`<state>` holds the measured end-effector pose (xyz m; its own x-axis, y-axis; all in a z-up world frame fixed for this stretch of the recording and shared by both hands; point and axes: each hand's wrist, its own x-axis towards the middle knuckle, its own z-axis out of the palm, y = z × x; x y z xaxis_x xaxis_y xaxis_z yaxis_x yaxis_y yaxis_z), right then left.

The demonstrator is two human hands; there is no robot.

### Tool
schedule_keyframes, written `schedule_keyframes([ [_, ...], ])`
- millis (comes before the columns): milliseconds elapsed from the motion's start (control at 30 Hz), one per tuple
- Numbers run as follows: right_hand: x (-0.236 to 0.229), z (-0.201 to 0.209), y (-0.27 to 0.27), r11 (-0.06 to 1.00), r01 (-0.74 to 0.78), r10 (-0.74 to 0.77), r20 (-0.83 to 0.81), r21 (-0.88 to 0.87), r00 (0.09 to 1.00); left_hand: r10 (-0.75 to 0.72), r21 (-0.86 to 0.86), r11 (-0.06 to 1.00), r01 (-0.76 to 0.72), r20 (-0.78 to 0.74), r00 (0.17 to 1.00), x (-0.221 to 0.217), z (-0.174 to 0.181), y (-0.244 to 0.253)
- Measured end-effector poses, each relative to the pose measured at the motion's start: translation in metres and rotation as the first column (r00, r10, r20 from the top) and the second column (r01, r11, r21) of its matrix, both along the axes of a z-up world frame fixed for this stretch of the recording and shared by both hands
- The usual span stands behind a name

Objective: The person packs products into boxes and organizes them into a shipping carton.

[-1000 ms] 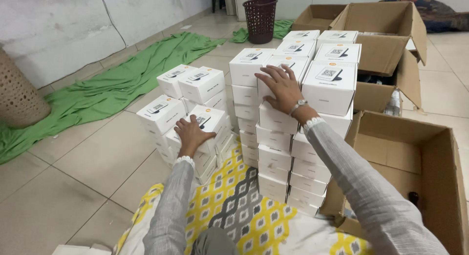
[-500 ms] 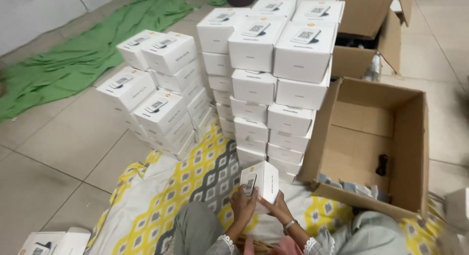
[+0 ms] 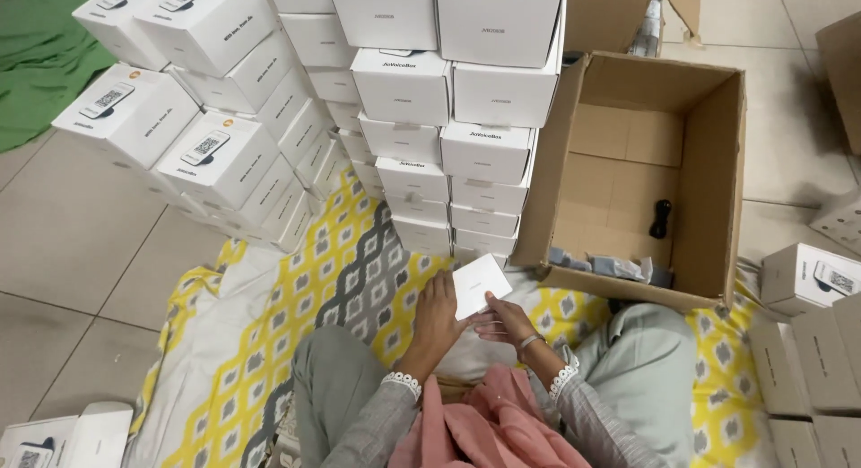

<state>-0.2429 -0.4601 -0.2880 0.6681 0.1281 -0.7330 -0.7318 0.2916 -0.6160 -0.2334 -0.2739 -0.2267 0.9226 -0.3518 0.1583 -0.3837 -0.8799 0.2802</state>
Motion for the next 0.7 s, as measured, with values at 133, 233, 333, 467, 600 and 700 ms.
schedule_keyframes([
  [133,0.002,-0.069,-0.011,0.993,0.022,0.005,0.226,-0.118,0.974,-0.030,-0.169,0.985,0.021,-0.052,0.998,0.008,0.011,0.008],
  [233,-0.008,-0.063,-0.015,0.965,0.075,0.068,0.517,-0.251,0.853,0.035,-0.159,0.985,-0.070,-0.211,0.977,0.009,0.019,0.012],
  [333,-0.011,-0.014,-0.012,0.924,0.110,0.135,0.580,-0.367,0.803,0.000,-0.178,0.983,-0.035,-0.195,0.981,0.013,0.021,0.013],
  [467,-0.008,-0.021,-0.012,0.904,0.087,0.092,0.390,-0.419,0.916,-0.024,-0.140,0.990,-0.007,-0.213,0.977,0.007,0.020,0.011],
  [600,-0.001,-0.054,-0.014,0.961,0.100,0.044,0.502,-0.257,0.864,-0.031,-0.143,0.990,0.011,-0.137,0.990,0.003,0.012,0.009],
  [700,0.008,-0.034,-0.015,0.974,0.102,0.026,0.548,-0.201,0.836,0.006,-0.120,0.993,-0.020,-0.116,0.993,0.008,0.005,0.006],
])
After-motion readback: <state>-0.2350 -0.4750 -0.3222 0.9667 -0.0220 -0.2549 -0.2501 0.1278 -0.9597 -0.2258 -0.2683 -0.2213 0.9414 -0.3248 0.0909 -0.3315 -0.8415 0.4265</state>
